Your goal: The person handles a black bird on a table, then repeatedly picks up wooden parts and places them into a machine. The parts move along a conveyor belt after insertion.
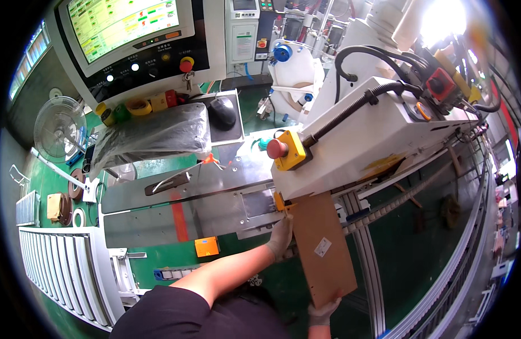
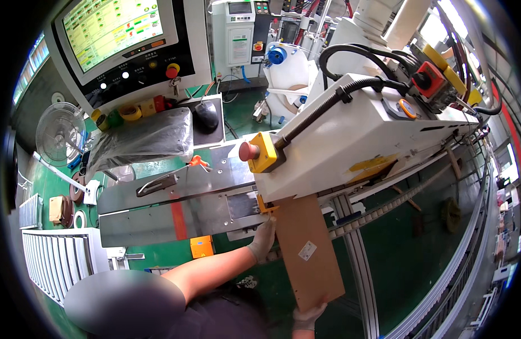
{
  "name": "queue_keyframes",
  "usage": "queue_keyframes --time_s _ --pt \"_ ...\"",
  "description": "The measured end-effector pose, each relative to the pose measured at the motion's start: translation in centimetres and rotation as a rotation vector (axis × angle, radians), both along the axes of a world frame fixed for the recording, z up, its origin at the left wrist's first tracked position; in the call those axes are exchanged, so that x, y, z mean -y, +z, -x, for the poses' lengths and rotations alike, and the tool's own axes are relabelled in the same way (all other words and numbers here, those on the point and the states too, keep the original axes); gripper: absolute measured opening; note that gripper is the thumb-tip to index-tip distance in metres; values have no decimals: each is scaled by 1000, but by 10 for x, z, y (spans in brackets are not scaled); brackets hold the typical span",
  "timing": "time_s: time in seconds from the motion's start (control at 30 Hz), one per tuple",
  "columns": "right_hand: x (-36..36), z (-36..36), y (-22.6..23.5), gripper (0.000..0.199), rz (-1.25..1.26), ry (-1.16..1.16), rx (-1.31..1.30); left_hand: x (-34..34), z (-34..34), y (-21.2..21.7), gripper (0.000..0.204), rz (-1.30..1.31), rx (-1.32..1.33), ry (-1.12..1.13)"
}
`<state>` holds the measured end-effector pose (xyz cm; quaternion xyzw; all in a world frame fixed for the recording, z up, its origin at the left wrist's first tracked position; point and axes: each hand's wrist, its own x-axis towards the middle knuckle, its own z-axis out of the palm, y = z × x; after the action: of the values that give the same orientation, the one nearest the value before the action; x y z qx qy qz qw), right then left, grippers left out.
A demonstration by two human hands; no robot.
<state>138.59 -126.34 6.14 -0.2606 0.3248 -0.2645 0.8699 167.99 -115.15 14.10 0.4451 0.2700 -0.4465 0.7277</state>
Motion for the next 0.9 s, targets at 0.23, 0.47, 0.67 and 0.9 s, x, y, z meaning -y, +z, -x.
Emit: queue_keyframes --time_s 0.23,0.47,0.67,0.9 --pt "77 19 -59 45 9 -34 5 16 -11 -25 47 -109 537 -693" --pt "-71 32 -67 26 54 -55 -392 -61 13 -38 62 -461 1441 -1139" --pt "-278 134 -106 36 827 619 -1209 -101 11 -88 78 -375 1479 -1164" --pt "-495 283 -94 42 296 131 -1416 -100 -2 -160 86 -182 1790 -1093"
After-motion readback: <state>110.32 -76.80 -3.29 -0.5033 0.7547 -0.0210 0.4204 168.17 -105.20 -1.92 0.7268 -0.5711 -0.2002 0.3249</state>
